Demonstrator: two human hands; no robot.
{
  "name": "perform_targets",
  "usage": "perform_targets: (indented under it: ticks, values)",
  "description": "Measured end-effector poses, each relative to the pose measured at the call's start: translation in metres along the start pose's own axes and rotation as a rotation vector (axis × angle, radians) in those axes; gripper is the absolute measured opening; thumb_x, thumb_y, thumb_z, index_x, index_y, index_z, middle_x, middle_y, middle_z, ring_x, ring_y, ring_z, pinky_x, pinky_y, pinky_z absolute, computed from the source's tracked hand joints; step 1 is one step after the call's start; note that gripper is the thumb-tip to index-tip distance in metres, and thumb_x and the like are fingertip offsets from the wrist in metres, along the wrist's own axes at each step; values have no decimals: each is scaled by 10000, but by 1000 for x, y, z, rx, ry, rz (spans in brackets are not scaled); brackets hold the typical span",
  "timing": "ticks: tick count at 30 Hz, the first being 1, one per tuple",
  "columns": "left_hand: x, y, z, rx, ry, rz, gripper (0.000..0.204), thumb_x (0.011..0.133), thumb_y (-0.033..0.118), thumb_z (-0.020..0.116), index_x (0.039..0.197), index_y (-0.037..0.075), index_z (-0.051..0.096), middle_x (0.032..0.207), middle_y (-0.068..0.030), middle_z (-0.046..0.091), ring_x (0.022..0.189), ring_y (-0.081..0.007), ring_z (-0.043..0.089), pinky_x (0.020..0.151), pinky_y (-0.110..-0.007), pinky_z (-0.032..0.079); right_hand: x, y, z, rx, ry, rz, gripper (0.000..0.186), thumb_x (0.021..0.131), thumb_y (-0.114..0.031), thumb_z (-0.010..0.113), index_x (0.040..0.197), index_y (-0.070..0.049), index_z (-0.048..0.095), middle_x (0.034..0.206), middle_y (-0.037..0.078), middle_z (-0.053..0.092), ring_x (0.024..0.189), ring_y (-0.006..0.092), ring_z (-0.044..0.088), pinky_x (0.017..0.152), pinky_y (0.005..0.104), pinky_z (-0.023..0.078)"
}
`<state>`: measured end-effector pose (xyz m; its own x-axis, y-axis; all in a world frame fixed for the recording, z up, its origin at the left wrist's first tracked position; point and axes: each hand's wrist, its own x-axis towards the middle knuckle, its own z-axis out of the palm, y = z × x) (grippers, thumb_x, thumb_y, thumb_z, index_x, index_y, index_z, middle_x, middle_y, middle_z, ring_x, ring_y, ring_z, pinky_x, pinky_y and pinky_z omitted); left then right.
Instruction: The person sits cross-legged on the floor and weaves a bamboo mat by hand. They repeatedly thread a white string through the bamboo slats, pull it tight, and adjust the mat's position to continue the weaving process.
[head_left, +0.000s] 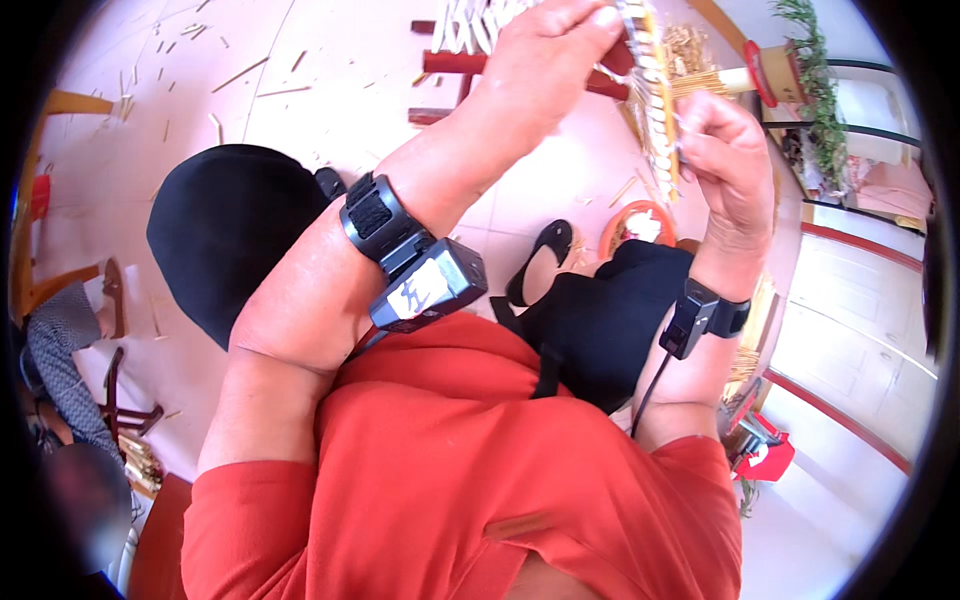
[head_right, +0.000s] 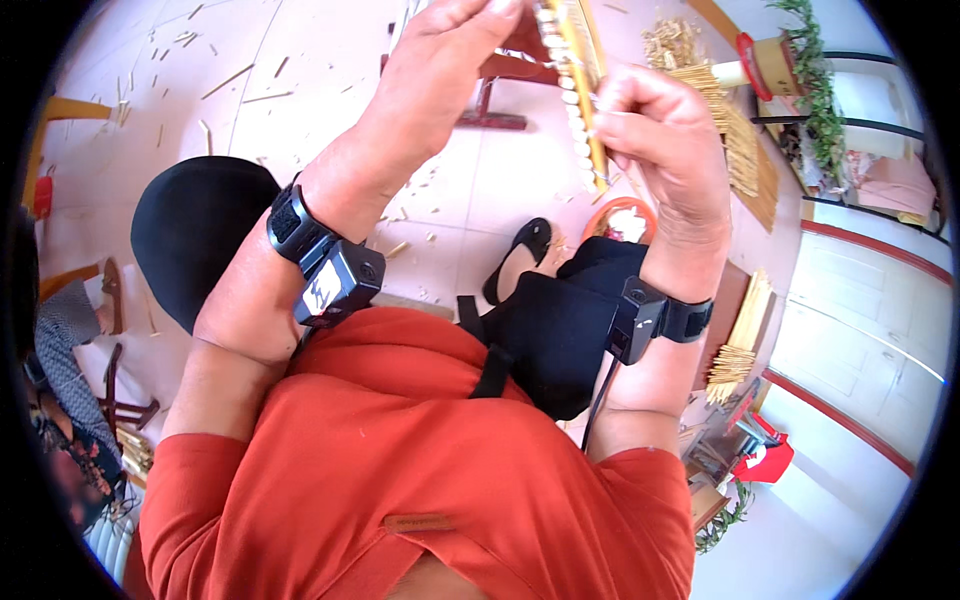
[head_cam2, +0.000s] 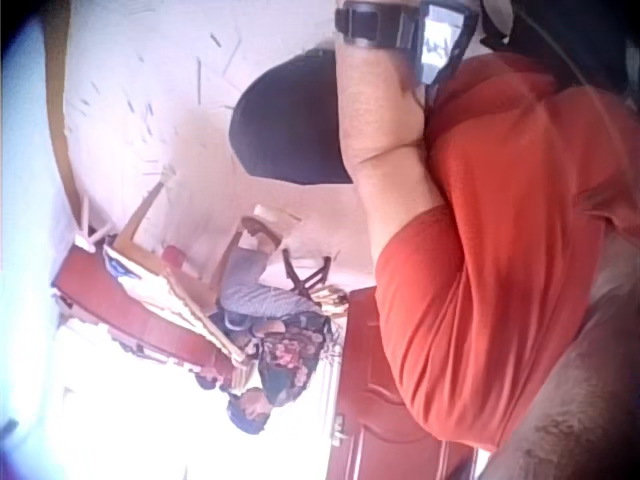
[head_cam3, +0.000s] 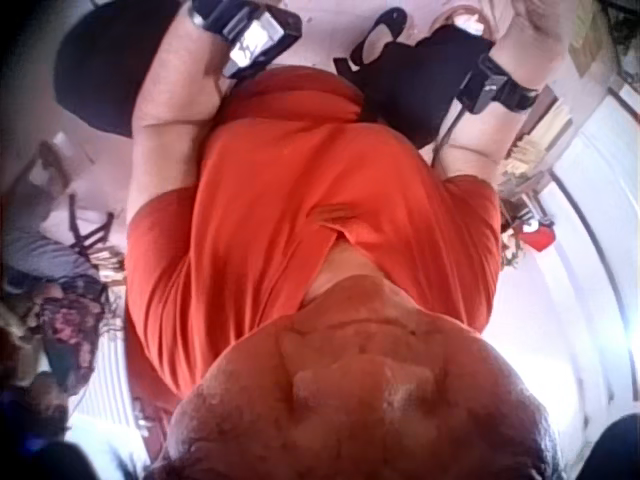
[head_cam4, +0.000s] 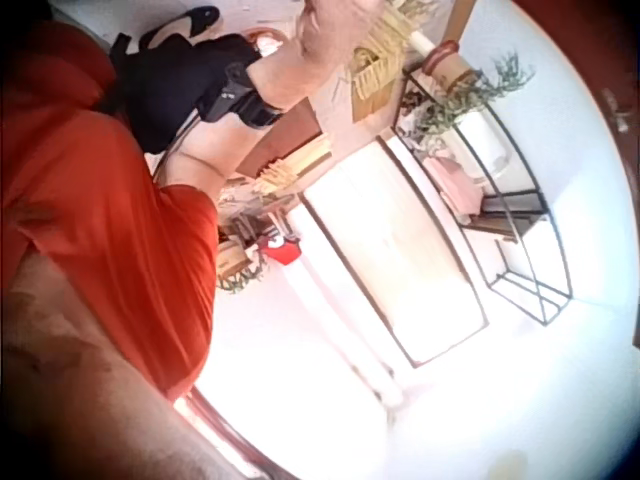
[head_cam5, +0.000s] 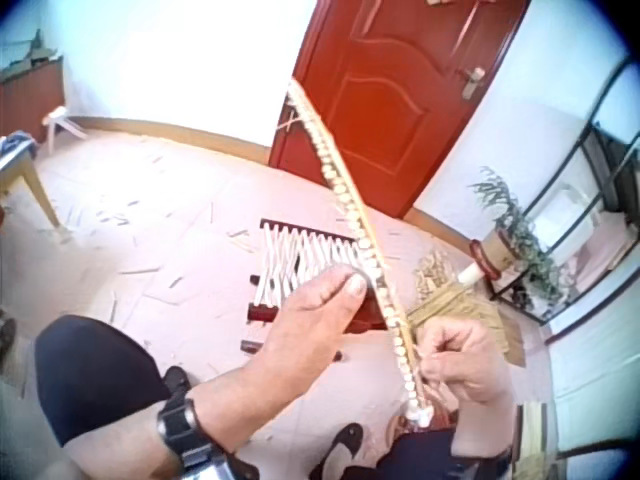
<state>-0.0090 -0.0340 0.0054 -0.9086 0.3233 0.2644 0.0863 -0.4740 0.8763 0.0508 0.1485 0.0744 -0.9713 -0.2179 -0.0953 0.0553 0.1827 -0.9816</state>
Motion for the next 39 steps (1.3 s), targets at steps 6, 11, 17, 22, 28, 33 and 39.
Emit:
perform_targets:
  ticks: [6,11,17,22,28,33,39]
  values:
    - [19,3,45,-217,-54,-77,185,959,120,498,1011,-11,618,828,-88,659,744,-149,657,694,-276,567,-9,5,-31,683,-115,-162,282,741,-175,660,622,-70,427,524,-7,399,364,70,343,328,230,397]
    - [0,14,58,-56,-87,-56,205,951,40,475,1048,-15,647,871,-54,647,813,-111,625,765,-250,534,-6,33,-38,859,-68,-258,247,698,-160,679,632,-122,444,593,26,517,465,127,482,364,240,449]
    - [-19,3,32,89,10,-255,170,932,102,549,1026,19,663,869,-35,661,778,-96,614,714,-235,499,3,61,-19,939,-134,-31,180,682,-178,652,643,-121,486,580,-1,480,447,123,441,366,266,414]
    - [-38,20,14,-300,-50,-384,334,927,229,596,1162,-5,557,1023,-64,639,929,-109,595,831,-271,480,7,62,1,930,-140,-27,184,704,-195,650,658,-116,490,531,-50,406,393,60,358,359,235,349]
    - [-53,4,25,436,-51,-206,440,845,249,682,1167,-21,553,993,-126,658,938,-220,626,838,-322,488,11,56,14,952,-56,-1,287,755,-219,631,620,-135,392,553,-38,372,383,55,304,353,231,334]
    - [-48,0,21,288,83,-89,303,824,184,697,1044,-13,629,840,-166,680,794,-234,670,745,-327,514,10,40,23,868,-230,-127,319,847,-254,579,629,-124,387,528,-40,323,382,50,264,379,240,343]
    - [-30,36,1,26,312,34,245,862,145,685,1067,26,625,909,-33,677,805,-125,622,756,-258,497,12,20,44,774,-126,-163,212,906,-170,566,749,-30,535,549,-33,378,412,51,288,446,245,394]
